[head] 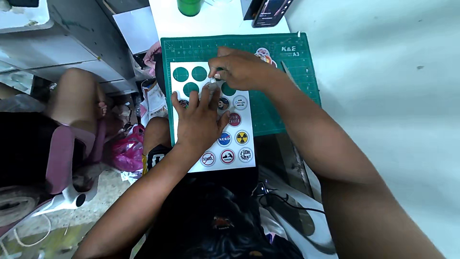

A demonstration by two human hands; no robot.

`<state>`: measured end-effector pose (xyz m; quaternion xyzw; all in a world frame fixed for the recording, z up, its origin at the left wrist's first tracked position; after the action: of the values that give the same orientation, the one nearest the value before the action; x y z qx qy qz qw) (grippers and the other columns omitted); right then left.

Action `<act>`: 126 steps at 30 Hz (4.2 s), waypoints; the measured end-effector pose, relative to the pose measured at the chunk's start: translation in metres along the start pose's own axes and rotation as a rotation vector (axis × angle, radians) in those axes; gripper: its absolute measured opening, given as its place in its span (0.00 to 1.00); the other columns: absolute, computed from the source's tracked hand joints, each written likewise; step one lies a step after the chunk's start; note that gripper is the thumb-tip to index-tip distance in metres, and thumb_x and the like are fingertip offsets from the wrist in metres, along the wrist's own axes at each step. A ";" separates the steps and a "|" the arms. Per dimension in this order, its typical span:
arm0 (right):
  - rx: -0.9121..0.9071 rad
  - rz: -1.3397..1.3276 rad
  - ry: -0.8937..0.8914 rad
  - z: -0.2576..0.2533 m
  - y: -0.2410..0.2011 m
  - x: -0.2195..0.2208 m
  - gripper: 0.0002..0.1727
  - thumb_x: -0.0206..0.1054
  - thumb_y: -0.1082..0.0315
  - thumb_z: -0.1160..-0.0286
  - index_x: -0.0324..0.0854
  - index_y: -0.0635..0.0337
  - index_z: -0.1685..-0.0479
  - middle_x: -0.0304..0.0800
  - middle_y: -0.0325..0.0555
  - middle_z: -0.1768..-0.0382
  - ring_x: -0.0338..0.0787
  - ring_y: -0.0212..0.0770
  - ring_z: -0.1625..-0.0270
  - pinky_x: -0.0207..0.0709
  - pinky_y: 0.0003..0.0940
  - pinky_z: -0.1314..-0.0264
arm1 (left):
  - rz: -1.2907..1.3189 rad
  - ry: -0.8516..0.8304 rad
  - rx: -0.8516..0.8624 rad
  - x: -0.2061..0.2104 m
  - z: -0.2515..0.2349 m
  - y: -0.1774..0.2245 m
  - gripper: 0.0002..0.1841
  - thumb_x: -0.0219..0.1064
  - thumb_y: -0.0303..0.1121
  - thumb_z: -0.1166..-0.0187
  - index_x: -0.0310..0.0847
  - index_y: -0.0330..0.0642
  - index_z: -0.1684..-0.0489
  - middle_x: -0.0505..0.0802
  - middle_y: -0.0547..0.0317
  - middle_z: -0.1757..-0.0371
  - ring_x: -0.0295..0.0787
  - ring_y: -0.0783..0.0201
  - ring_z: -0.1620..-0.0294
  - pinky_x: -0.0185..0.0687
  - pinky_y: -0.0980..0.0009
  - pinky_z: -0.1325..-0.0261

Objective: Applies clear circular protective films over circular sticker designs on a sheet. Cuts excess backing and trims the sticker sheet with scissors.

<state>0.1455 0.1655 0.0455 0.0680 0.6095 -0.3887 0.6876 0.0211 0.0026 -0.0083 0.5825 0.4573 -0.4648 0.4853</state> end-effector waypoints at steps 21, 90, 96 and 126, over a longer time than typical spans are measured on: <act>0.224 -0.037 0.283 0.027 -0.012 0.032 0.12 0.59 0.62 0.14 0.89 0.38 0.45 0.79 0.48 0.47 0.81 0.54 0.40 0.78 0.56 0.44 | 0.077 -0.027 0.215 -0.023 -0.007 -0.022 0.26 0.50 0.52 0.09 0.82 0.50 0.23 0.86 0.49 0.31 0.79 0.43 0.28 0.39 0.21 0.17; 0.576 -0.065 0.664 0.042 -0.063 0.079 0.09 0.61 0.68 0.20 0.87 0.50 0.52 0.89 0.42 0.46 0.81 0.51 0.32 0.68 0.61 0.33 | 0.048 -0.175 0.040 -0.036 -0.069 -0.059 0.26 0.64 0.71 0.27 0.95 0.62 0.65 0.89 0.59 0.51 0.77 0.47 0.37 0.66 0.40 0.40; 0.620 -0.058 0.648 0.050 -0.069 0.083 0.08 0.62 0.63 0.21 0.87 0.46 0.54 0.84 0.42 0.58 0.81 0.51 0.45 0.67 0.59 0.39 | 0.044 -0.168 0.043 -0.034 -0.069 -0.059 0.25 0.65 0.70 0.26 0.95 0.62 0.63 0.89 0.58 0.50 0.78 0.47 0.36 0.67 0.40 0.40; 0.572 -0.029 0.596 0.078 -0.107 0.095 0.20 0.56 0.60 0.11 0.86 0.49 0.28 0.87 0.49 0.47 0.85 0.53 0.42 0.69 0.64 0.32 | 0.108 -0.193 0.096 -0.031 -0.067 -0.062 0.21 0.64 0.66 0.22 0.96 0.65 0.56 0.89 0.59 0.50 0.78 0.48 0.37 0.70 0.42 0.41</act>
<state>0.1368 0.0045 0.0208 0.3574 0.6502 -0.5155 0.4286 -0.0383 0.0733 0.0202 0.5814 0.3535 -0.5132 0.5232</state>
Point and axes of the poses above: each hand's wrist, its own z-axis away from the middle knuckle, its own x-axis out of the palm, y = z × x, the point moved 1 cm from there along -z, towards the middle knuckle
